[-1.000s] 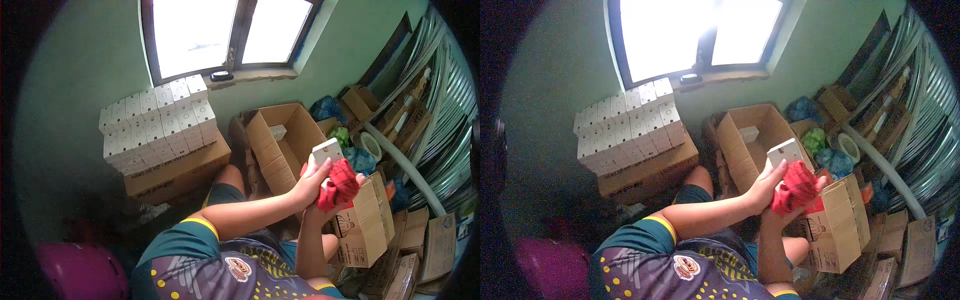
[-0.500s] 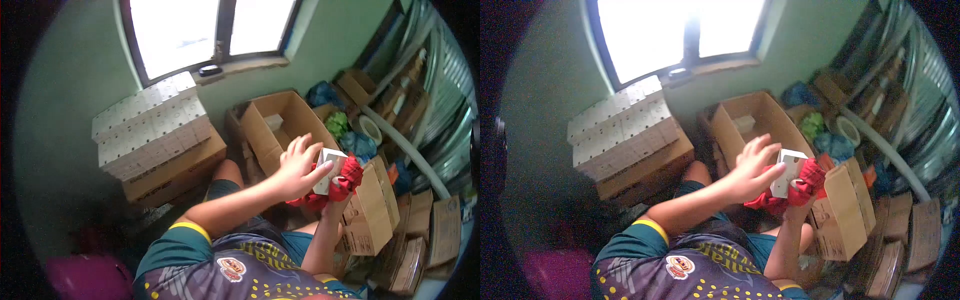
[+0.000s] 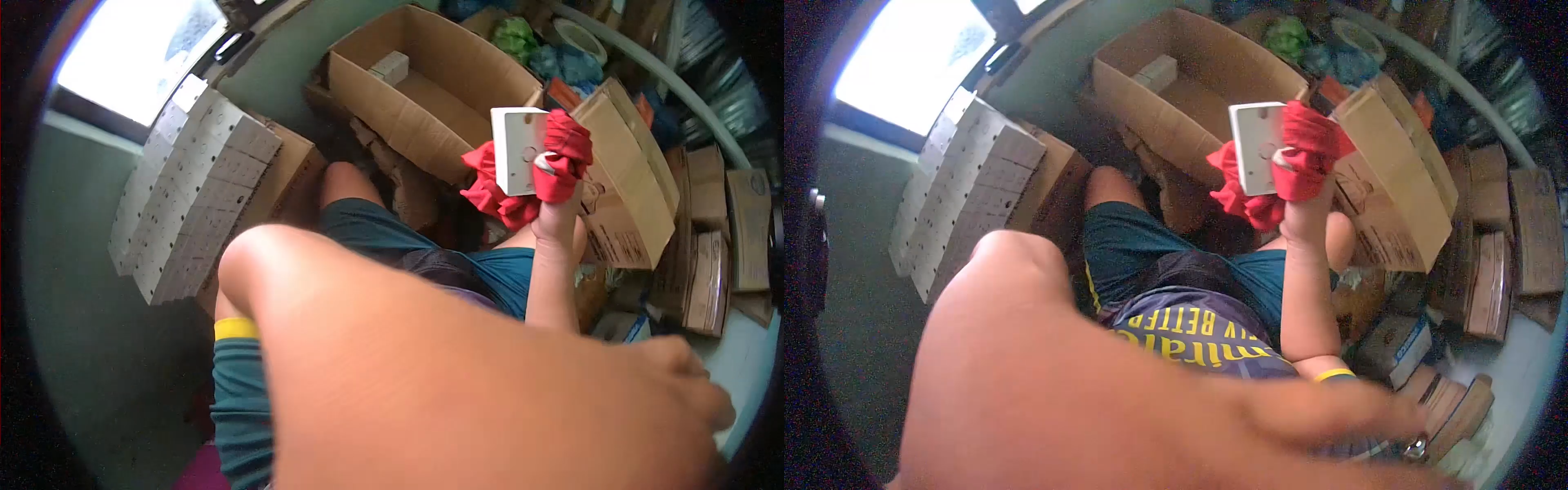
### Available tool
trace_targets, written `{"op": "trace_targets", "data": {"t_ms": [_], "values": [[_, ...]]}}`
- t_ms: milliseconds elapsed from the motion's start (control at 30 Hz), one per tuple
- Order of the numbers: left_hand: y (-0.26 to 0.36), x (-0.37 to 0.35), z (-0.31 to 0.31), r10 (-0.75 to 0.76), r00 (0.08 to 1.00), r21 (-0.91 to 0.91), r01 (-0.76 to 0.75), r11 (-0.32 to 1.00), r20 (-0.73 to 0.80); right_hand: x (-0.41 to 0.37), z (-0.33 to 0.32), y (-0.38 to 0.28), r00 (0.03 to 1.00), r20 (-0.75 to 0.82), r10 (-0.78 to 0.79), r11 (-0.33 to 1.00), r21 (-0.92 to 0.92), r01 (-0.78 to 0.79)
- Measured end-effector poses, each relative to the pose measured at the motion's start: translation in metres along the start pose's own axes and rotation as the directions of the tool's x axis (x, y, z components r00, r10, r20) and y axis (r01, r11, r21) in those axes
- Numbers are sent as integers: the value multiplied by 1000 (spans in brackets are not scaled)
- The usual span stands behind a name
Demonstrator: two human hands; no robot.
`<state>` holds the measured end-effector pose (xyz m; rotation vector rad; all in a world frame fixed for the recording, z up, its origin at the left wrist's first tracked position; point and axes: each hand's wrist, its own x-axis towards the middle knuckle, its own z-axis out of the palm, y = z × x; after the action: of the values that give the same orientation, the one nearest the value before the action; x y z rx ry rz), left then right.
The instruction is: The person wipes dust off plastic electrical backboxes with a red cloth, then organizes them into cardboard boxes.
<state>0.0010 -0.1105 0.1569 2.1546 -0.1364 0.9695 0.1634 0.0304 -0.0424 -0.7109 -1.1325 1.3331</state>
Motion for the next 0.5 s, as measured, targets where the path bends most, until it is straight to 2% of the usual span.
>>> {"op": "trace_targets", "data": {"t_ms": [133,200,267,300,333,400,500], "values": [[-7,-1,1,7,1000,-56,-7,998,5,-2,-11,8,961,100,-257,931,-241,274],[-10,-6,-3,-10,1000,-75,10,997,-3,-8,-2,-4,991,89,-102,990,-87,110],[-11,-9,-6,-29,1000,-85,29,996,-6,1,-10,5,953,160,-257,925,-245,290],[-12,-10,-6,-42,999,-91,41,995,-8,0,-17,8,965,173,-195,933,-272,237],[-12,-10,-5,-45,999,-101,44,994,-6,-2,-17,10,982,131,-136,963,-216,162],[-10,-7,-7,-49,999,-112,48,992,2,2,-13,8,981,132,-139,966,-200,164],[-11,-6,-6,-56,998,-119,56,991,4,2,-14,12,949,231,-216,940,-214,267]]}}
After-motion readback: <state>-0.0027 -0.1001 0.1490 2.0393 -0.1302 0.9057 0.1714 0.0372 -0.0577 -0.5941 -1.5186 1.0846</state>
